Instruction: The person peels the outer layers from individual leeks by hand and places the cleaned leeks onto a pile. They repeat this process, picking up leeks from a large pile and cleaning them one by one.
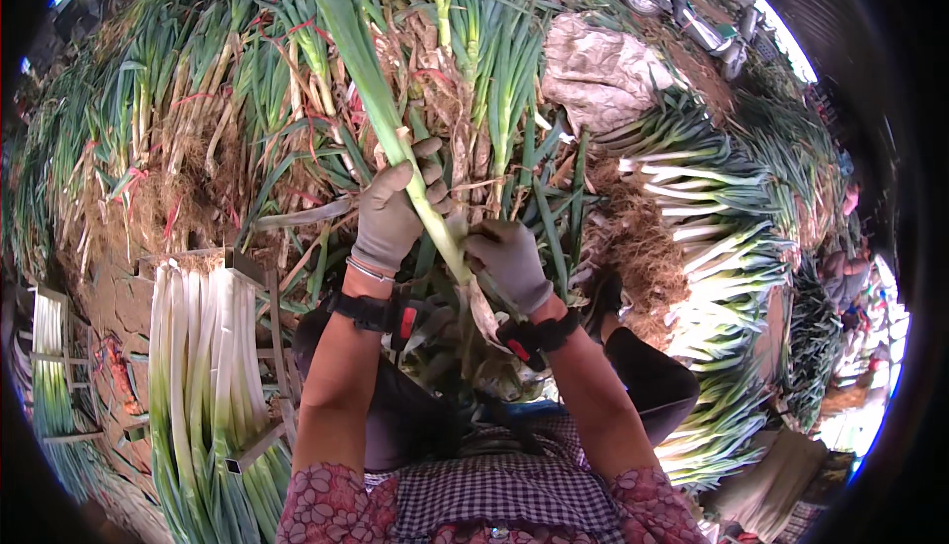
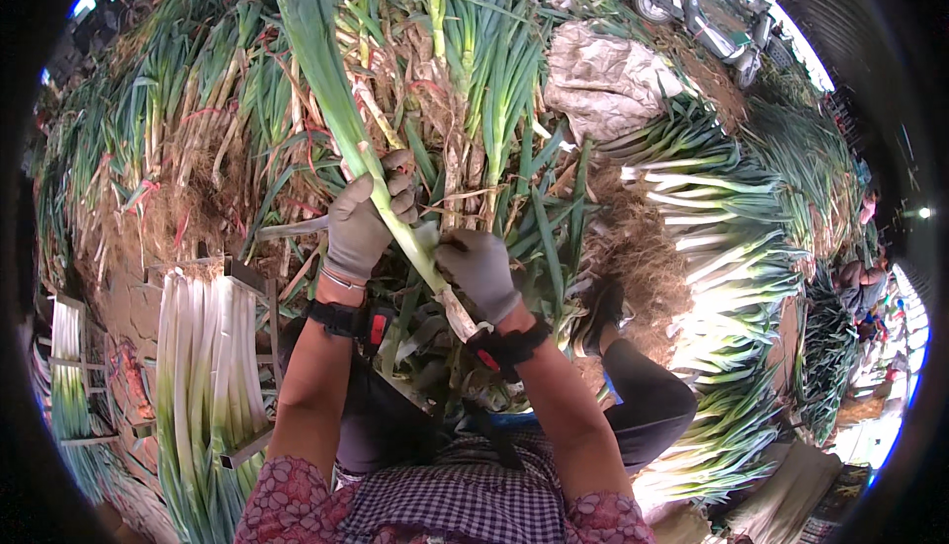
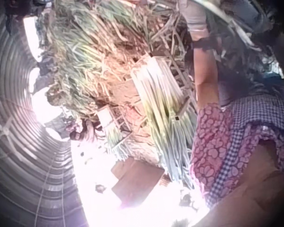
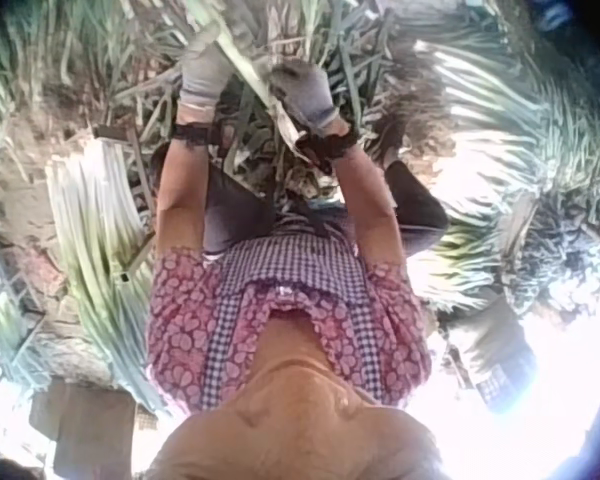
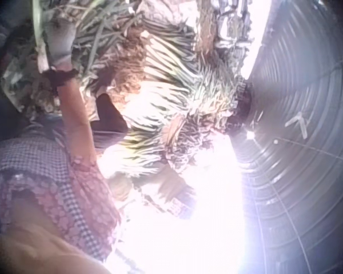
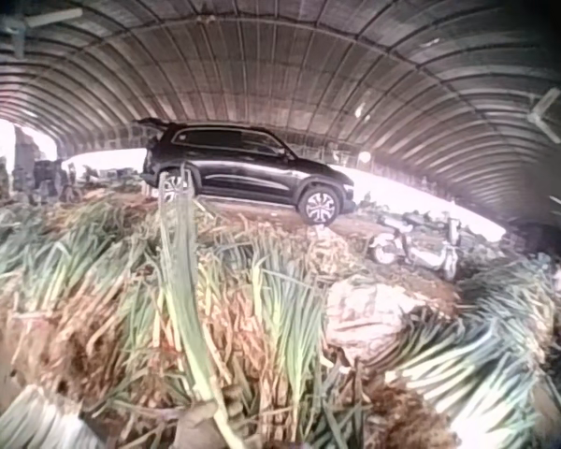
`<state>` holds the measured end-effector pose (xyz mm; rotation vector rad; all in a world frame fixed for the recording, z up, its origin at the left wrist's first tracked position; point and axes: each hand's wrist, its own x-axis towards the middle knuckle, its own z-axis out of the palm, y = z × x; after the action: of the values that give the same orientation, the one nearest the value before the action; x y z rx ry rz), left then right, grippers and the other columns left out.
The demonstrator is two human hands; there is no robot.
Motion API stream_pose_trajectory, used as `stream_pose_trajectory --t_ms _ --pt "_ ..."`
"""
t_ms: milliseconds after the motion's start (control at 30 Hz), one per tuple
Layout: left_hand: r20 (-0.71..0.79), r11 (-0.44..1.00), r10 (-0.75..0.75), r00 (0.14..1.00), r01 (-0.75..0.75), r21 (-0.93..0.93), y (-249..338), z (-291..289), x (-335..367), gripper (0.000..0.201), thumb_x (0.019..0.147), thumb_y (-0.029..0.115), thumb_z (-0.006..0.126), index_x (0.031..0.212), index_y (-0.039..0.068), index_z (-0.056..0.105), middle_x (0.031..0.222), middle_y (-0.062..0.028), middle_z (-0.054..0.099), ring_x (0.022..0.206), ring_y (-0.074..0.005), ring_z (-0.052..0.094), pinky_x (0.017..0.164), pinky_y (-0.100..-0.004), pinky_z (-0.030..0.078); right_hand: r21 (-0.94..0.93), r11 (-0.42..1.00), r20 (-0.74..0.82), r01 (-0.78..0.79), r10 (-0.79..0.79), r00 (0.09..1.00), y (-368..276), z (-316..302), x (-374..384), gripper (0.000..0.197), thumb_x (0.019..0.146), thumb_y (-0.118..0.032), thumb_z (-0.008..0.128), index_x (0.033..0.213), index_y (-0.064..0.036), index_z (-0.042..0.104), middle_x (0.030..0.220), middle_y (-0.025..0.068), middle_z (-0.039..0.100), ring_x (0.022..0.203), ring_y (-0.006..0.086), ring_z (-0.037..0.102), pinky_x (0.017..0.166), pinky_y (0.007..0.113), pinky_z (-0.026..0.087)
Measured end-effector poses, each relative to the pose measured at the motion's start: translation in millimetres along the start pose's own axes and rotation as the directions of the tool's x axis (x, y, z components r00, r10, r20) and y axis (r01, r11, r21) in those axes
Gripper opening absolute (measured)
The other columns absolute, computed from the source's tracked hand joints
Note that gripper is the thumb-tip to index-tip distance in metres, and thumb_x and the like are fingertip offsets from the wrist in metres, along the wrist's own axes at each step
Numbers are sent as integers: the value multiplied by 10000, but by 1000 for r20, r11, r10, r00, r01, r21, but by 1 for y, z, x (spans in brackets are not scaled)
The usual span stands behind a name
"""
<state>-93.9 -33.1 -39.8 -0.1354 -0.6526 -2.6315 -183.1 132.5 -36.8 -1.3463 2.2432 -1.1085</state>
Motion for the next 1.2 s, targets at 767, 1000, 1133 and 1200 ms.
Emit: stream_pose_trajectory --t_ms 767,1000,1133,1200 --pt "-364 906 423 830 -383 179 20 10 -6 305 885 215 595 1170 140 516 867 -24 519 694 -155 493 643 -332 447 -168 975 -216 143 -178 960 -10 30 -15 377 688 -213 760 997 -116 567 928 80 607 761 285 613 663 391 487" --pt "-378 857 514 770 -457 236 40 0 -15 444 884 162 597 1293 252 449 883 -4 523 686 -127 493 602 -302 461 -195 970 -155 147 -178 972 11 24 -56 227 711 -194 755 844 -92 601 743 94 608 672 290 624 583 390 499" --pt "-434 847 530 729 -483 224 56 3 -17 377 876 113 603 1222 207 488 877 4 507 694 -135 476 612 -293 461 -482 836 137 -262 367 920 118 -1 -137 349 829 -374 600 1042 -99 578 922 157 655 815 374 636 664 485 493" --pt "-464 833 552 693 -480 274 61 -6 -23 327 880 120 609 1189 161 510 880 3 509 698 -142 472 616 -300 459 -519 789 269 -330 517 813 119 -20 -150 401 797 -385 640 1077 -105 577 927 140 664 871 361 634 750 460 493"
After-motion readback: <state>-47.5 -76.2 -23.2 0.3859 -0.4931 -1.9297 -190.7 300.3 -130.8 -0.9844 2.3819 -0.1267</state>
